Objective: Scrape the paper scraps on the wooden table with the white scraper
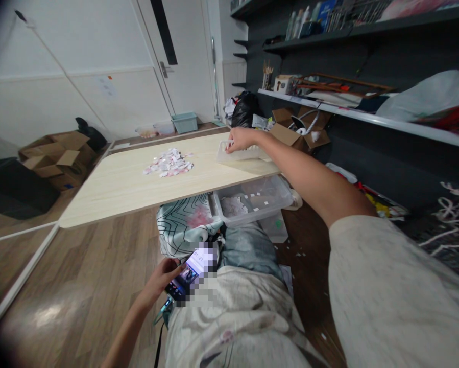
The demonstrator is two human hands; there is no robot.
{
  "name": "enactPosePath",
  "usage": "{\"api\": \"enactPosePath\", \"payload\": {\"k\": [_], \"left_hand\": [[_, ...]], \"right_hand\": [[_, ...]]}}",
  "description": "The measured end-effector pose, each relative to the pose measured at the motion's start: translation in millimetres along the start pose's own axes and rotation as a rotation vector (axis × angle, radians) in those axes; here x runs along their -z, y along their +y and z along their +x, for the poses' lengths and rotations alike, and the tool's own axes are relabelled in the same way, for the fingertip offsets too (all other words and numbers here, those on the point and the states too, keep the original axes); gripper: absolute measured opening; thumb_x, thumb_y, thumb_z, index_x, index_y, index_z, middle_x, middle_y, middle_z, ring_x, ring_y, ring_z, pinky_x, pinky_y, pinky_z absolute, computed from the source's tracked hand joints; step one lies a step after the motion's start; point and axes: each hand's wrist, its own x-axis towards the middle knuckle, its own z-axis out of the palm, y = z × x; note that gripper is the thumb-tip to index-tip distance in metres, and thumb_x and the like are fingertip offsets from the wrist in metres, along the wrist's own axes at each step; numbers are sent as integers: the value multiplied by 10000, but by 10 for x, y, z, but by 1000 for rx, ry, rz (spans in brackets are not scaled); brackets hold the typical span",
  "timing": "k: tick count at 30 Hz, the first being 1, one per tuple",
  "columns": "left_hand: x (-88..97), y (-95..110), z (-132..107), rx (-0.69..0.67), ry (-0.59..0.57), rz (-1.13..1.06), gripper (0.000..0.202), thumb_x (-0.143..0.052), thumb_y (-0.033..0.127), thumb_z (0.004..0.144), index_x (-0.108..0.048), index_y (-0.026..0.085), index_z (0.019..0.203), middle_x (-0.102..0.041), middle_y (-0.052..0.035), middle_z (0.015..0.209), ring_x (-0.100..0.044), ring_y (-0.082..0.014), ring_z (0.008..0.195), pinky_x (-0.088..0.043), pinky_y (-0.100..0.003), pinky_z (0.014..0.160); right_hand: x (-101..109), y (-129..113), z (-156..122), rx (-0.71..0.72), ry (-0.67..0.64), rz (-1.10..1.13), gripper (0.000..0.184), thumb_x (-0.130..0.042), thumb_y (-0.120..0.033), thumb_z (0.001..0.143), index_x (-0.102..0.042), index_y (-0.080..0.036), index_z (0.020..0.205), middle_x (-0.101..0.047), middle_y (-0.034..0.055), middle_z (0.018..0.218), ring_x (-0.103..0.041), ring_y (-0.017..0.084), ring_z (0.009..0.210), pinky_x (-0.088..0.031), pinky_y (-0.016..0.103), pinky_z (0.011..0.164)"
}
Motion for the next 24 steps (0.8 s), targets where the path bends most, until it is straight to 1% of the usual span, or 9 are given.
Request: {"api": "enactPosePath", "payload": {"k": [2,5,7,9,14,18,21,23,24], "left_hand": [[-18,40,3,5,-9,-42,750,-933,928,696,-696,234,852,-708,-39,858,-670,-275,878,-552,-400,828],[21,65,-5,16,-50,-88,781,-922,939,743,-837,214,1020,-849,-114,1096,-764,-388,1141,-608,-501,1056],[58,39,-8,3,-77,-114,843,-933,955,742,-882,212,1136,-869,-144,1255,-757,-440,1297,-578,-552,1189],[78,-19,2,-17,-107,-134,854,-921,967,775,-893,222,1192,-861,-148,1321,-737,-456,1382,-552,-570,1251],[59,-137,29,-13,-124,-103,862,-891,990,821,-878,233,1232,-850,-131,1268,-737,-428,1321,-577,-562,1216],[52,-77,-11,-15,-150,-87,923,-854,1038,815,-861,235,1270,-835,-129,1285,-714,-421,1349,-545,-561,1259],[82,8,-29,-32,-179,-90,902,-852,1029,833,-871,246,1281,-826,-129,1315,-684,-419,1409,-522,-550,1283],[137,50,-19,-28,-209,-76,878,-847,1036,830,-885,249,1216,-823,-119,1251,-702,-399,1339,-565,-518,1206],[179,64,-7,-14,-228,-53,879,-835,1050,826,-890,246,1175,-818,-110,1199,-717,-376,1254,-595,-491,1126]], "right_hand": [[20,-20,12,6,-11,2,620,-994,-650,871,-937,-72,1086,-850,133,952,-747,284,904,-527,374,824],[86,-73,15,4,-41,15,546,-972,-591,898,-933,-74,1069,-829,114,877,-721,248,819,-526,362,789],[142,-121,24,1,-64,19,471,-955,-528,908,-929,-78,1043,-814,98,827,-707,228,778,-524,348,764],[191,-184,57,7,-79,23,441,-960,-508,886,-922,-86,1010,-808,85,797,-709,216,760,-521,331,748],[208,-477,240,70,-87,52,369,-984,-483,817,-892,-135,900,-782,42,731,-719,198,727,-486,290,672],[149,-767,346,149,-120,54,251,-960,-381,808,-876,-148,854,-768,26,693,-721,191,715,-480,288,682],[133,-894,358,189,-140,74,168,-916,-302,834,-864,-143,843,-740,9,669,-699,178,692,-472,286,675],[140,-929,347,205,-134,96,165,-914,-289,842,-854,-135,837,-731,10,673,-689,174,688,-475,285,669],[143,-940,340,214,-127,104,178,-922,-294,842,-852,-131,842,-734,14,683,-686,173,689,-478,285,668]]}}
